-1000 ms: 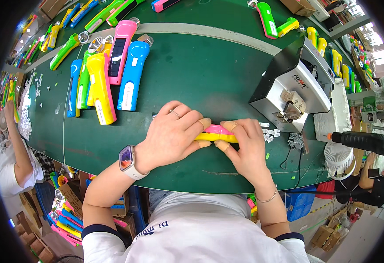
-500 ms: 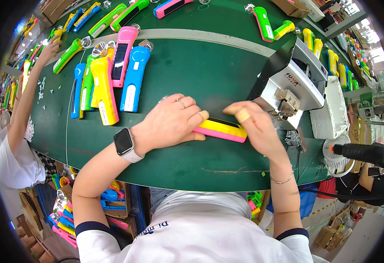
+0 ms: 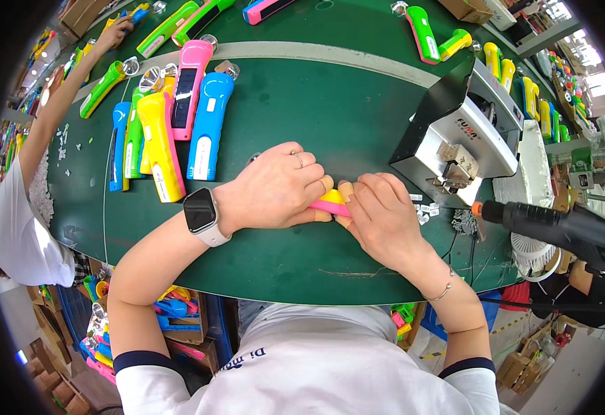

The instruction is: The person assembles flashlights by fitting casing parts together by hand, driving screws into the housings using a power screwdriver, and placing the assembled flashlights onto the conveyor belt.

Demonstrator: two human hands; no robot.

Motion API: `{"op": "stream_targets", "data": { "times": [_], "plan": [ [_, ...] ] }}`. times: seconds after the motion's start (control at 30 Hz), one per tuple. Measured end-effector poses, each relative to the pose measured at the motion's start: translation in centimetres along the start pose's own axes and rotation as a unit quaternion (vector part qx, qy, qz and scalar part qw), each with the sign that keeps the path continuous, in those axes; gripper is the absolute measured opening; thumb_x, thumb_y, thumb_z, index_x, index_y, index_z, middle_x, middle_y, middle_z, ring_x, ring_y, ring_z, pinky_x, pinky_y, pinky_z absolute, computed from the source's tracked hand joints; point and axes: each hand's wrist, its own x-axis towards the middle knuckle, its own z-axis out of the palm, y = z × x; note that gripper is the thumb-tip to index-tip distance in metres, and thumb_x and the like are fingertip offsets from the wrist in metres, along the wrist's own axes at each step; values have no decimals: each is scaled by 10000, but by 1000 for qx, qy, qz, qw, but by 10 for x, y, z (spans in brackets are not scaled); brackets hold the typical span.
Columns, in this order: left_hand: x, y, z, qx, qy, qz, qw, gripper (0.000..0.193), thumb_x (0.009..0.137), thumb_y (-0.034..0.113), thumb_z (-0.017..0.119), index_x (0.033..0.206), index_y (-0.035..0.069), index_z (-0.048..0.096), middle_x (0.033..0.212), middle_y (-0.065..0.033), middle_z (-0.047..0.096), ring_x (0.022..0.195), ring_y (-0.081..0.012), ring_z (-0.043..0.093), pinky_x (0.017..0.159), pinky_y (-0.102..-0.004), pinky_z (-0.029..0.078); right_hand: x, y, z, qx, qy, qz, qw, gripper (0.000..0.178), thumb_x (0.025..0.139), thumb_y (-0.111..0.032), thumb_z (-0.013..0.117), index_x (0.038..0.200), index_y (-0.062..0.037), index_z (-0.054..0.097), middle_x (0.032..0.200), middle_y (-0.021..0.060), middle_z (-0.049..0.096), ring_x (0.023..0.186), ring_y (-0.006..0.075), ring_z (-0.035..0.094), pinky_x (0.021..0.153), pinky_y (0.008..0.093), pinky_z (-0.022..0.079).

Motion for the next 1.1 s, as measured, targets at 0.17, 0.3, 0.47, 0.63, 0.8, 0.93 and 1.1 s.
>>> {"op": "stream_targets", "data": {
  "times": [0.17,0.3,0.47,0.63,0.8,0.93,1.1],
  "plan": [
    [5,-5,-7,-9,-33,-21,999,396,707,378,719,884,37,620,721,-51,531,694,-219,556,673,-335,447,5,-9,-6,-54,-27,17,998,434,723,-202,652,1083,30,583,1000,100,549,1044,238,490,921,390,406],
    [23,-27,-12,80,-59,14,995,397,708,332,701,1002,87,594,917,-63,585,960,-228,560,810,-366,439,-6,-5,-23,-22,4,80,997,450,716,-215,707,1136,-112,583,1177,79,532,1136,239,472,957,433,381],
    [83,-125,-29,302,112,-64,945,443,689,227,705,1091,111,558,1194,-102,536,1153,-272,476,934,-406,403,-104,8,-71,-282,400,293,821,568,852,-75,509,1370,26,297,1339,173,375,1282,376,347,1080,492,289],
    [62,-244,-3,155,143,-597,774,454,751,254,685,1148,83,544,1147,-165,548,1007,-346,571,864,-442,476,-124,74,-111,184,593,278,733,595,948,-272,473,1407,29,242,1458,175,279,1318,300,334,1056,473,293],
    [83,-219,-14,145,354,-459,802,401,730,269,684,1051,41,606,1051,-198,570,962,-365,560,854,-432,463,-136,103,-127,284,515,364,722,607,917,-238,569,1377,44,292,1314,183,458,1171,263,495,985,418,400],
    [88,-116,-66,51,468,-156,868,446,721,72,742,1138,42,587,1034,-109,594,969,-230,577,850,-313,464,-105,94,-122,397,537,163,726,674,861,-313,647,1358,-15,305,1062,115,495,902,197,514,843,355,468],
    [70,-9,-54,-57,52,-42,996,566,658,296,779,1137,78,570,970,-118,637,878,-298,612,777,-369,494,-37,60,-119,612,423,92,662,656,864,-394,606,1327,-50,295,704,59,477,530,158,471,548,321,426]
  ]
}}
